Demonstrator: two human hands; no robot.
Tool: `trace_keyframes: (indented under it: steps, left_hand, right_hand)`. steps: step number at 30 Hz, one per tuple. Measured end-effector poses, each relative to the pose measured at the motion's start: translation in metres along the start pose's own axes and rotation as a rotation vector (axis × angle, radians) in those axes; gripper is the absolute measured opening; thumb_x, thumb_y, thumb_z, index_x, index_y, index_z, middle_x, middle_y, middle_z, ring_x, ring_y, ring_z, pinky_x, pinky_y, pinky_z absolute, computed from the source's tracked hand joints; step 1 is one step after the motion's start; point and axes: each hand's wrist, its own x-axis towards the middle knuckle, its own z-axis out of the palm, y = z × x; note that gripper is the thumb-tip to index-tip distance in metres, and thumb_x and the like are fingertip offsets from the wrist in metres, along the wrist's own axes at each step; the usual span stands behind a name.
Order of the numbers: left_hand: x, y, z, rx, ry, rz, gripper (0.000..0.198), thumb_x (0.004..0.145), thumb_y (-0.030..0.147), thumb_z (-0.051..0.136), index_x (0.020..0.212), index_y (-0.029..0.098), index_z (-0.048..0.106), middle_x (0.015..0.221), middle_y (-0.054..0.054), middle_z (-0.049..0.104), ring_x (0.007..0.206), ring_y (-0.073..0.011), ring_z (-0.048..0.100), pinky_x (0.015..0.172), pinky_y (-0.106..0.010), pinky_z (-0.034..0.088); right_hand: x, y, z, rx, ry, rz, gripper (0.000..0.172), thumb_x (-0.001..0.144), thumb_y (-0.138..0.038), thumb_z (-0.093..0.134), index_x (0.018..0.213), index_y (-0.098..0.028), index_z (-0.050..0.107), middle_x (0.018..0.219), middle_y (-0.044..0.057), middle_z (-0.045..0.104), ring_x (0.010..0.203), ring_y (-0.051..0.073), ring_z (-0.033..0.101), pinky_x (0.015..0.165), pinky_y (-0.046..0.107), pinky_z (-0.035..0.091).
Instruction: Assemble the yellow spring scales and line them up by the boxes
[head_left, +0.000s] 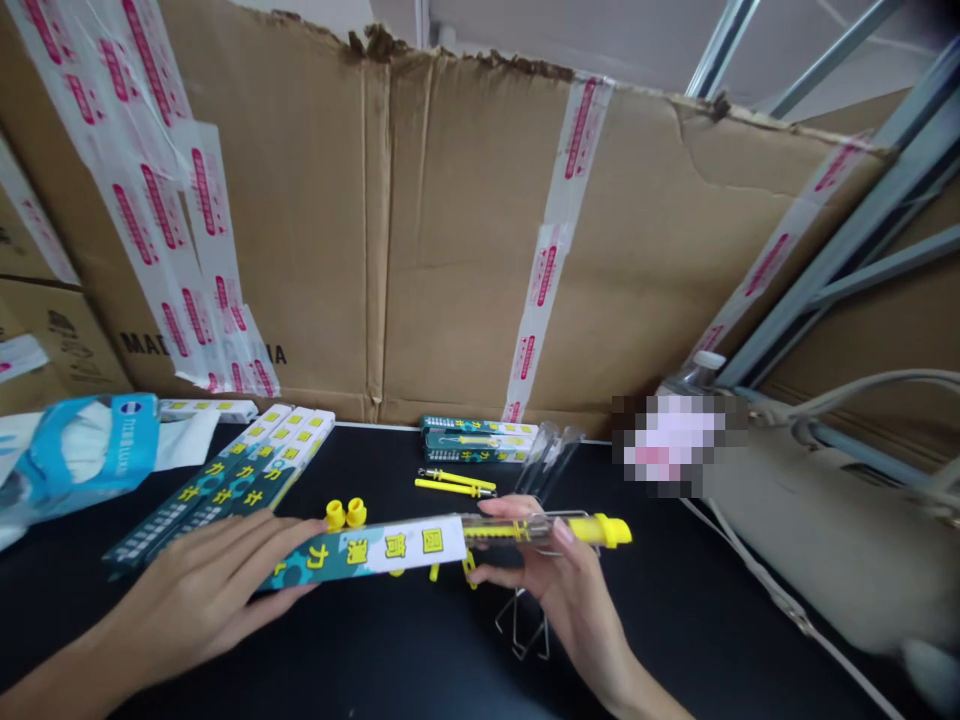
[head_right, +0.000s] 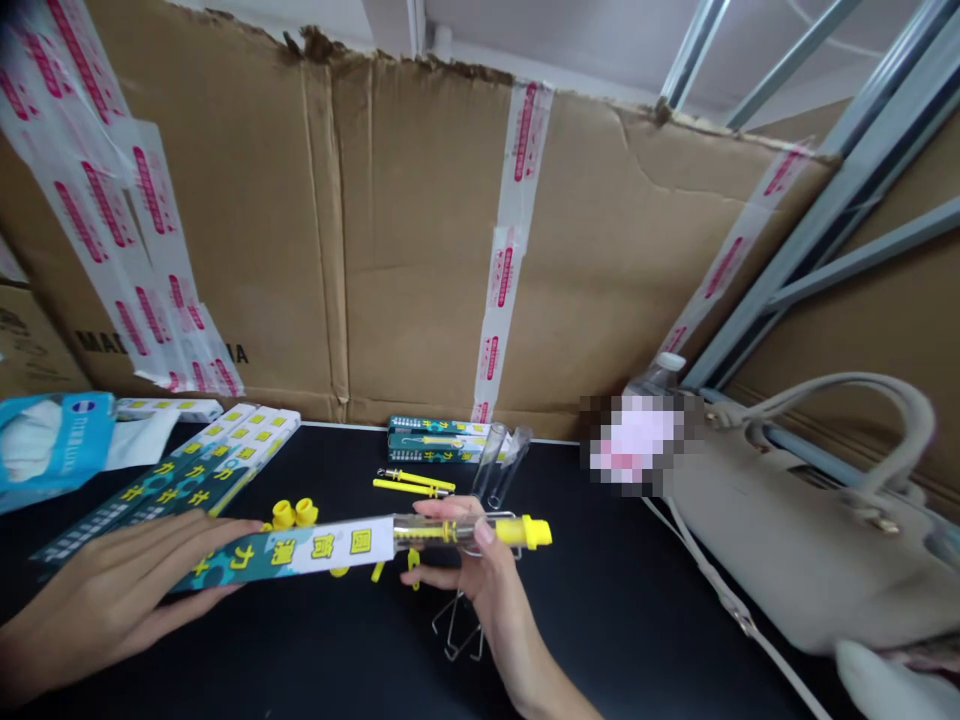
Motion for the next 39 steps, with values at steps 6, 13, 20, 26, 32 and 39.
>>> trace_keyframes:
  steps: [6,13,20,26,32,39]
  left_hand:
    - [-0.002,0.003,0.002,0.049,0.076,-0.04,0.028,0.104,0.03,0.04,0.112,0.019,0.065,0.093,0.001,0.08,0.074,-0.0163,0.076,0.073,-0.032,0.056]
    - [-0.028,0.01,0.02,-0.04,-0.018,-0.125,0.033,0.103,0.039,0.041,0.121,0.026,0.066,0.103,0.002,0.079,0.088,-0.0176,0.075,0.085,-0.031,0.054]
    - [-0.027,0.013,0.026,-0.084,-0.018,-0.125,0.032,0.101,0.038,0.047,0.126,0.025,0.063,0.105,0.002,0.078,0.087,-0.018,0.075,0.084,-0.032,0.054]
    - [-0.023,0.018,0.021,-0.069,-0.014,-0.19,0.031,0.104,0.037,0.04,0.124,0.028,0.062,0.103,0.004,0.078,0.089,-0.0188,0.074,0.087,-0.035,0.052]
    - [-0.025,0.016,0.022,-0.063,-0.002,-0.184,0.031,0.103,0.038,0.043,0.124,0.026,0.064,0.104,0.002,0.079,0.088,-0.0195,0.075,0.086,-0.034,0.054]
    - [-0.028,0.009,0.026,-0.038,-0.018,-0.124,0.031,0.101,0.037,0.05,0.126,0.025,0.063,0.107,0.001,0.078,0.086,-0.0177,0.075,0.083,-0.032,0.055]
  right_hand:
    - [0.008,-0.004,-0.005,0.033,0.236,0.078,0.047,0.084,-0.038,0.076,0.126,-0.023,0.062,0.104,0.006,0.072,0.086,0.021,0.069,0.084,0.043,0.061]
    - [0.005,0.009,0.0,-0.171,0.08,0.107,0.032,0.074,-0.043,0.083,0.093,-0.021,0.07,0.11,0.01,0.073,0.103,0.028,0.069,0.092,0.042,0.053]
    - [0.008,0.009,-0.003,-0.264,0.118,0.103,0.03,0.064,-0.038,0.089,0.086,-0.023,0.074,0.097,0.005,0.069,0.089,0.023,0.067,0.077,0.031,0.054]
    - [0.006,0.002,-0.008,-0.389,-0.043,0.014,0.022,0.074,-0.039,0.082,0.087,-0.023,0.073,0.099,0.005,0.064,0.092,0.023,0.063,0.08,0.032,0.052]
    - [0.003,0.007,-0.003,-0.222,-0.035,0.095,0.03,0.089,-0.05,0.065,0.108,-0.026,0.064,0.095,0.004,0.056,0.078,0.018,0.06,0.063,0.034,0.061]
    - [0.011,0.022,-0.01,-0.221,0.142,0.046,0.032,0.075,-0.038,0.083,0.093,-0.021,0.063,0.081,0.001,0.067,0.061,0.013,0.065,0.06,0.027,0.061]
